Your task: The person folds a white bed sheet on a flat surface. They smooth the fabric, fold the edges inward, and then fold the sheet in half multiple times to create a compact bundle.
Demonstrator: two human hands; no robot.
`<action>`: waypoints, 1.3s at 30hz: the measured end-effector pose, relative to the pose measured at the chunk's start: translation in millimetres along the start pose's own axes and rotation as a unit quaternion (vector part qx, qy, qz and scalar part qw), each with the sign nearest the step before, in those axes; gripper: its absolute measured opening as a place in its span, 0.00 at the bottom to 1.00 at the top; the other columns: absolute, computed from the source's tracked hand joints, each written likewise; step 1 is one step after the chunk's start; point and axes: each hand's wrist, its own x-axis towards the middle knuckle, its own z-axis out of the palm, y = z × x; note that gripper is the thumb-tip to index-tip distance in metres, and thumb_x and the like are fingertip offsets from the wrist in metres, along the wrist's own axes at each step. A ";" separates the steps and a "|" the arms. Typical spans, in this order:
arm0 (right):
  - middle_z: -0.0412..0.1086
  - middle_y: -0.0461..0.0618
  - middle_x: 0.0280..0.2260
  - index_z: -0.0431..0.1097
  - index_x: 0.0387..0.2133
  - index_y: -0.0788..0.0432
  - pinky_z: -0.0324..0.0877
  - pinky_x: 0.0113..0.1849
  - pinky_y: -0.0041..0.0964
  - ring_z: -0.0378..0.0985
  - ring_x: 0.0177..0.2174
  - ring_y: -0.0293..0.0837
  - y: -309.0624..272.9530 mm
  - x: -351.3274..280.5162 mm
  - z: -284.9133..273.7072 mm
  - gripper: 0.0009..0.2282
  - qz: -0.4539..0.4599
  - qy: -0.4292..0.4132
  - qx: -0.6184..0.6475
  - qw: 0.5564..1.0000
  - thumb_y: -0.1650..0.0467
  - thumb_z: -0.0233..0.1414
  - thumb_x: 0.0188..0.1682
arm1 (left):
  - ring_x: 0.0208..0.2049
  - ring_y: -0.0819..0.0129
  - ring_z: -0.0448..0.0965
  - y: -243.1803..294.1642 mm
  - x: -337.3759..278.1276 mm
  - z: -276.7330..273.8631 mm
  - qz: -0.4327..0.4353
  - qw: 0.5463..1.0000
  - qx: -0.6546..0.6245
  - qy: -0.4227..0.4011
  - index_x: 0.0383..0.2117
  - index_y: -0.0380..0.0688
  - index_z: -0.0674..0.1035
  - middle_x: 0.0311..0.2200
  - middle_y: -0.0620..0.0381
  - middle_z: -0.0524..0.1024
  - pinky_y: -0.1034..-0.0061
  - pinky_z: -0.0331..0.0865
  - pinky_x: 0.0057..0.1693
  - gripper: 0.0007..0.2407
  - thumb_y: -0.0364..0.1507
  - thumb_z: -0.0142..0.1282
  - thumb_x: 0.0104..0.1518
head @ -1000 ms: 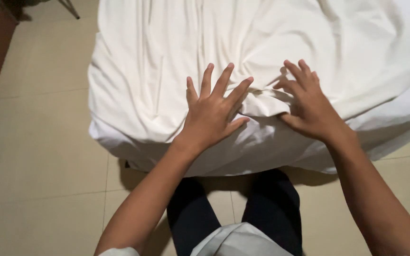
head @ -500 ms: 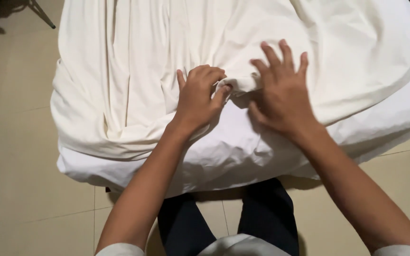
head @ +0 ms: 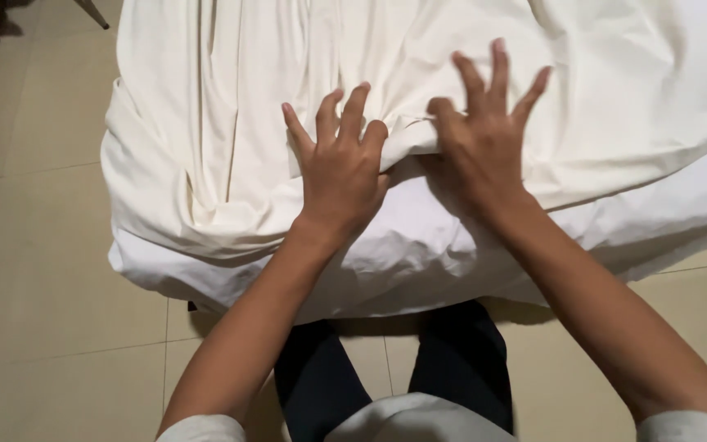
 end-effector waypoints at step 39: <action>0.43 0.65 0.69 0.52 0.67 0.56 0.41 0.59 0.77 0.42 0.66 0.73 -90.3 -32.3 -8.5 0.46 -0.055 -0.211 0.083 0.972 0.45 0.59 0.40 | 0.69 0.37 0.51 -61.5 -110.7 -63.8 -0.054 0.989 -0.064 -0.126 0.67 0.52 0.65 0.67 0.44 0.58 0.30 0.47 0.64 0.42 0.53 0.69 0.45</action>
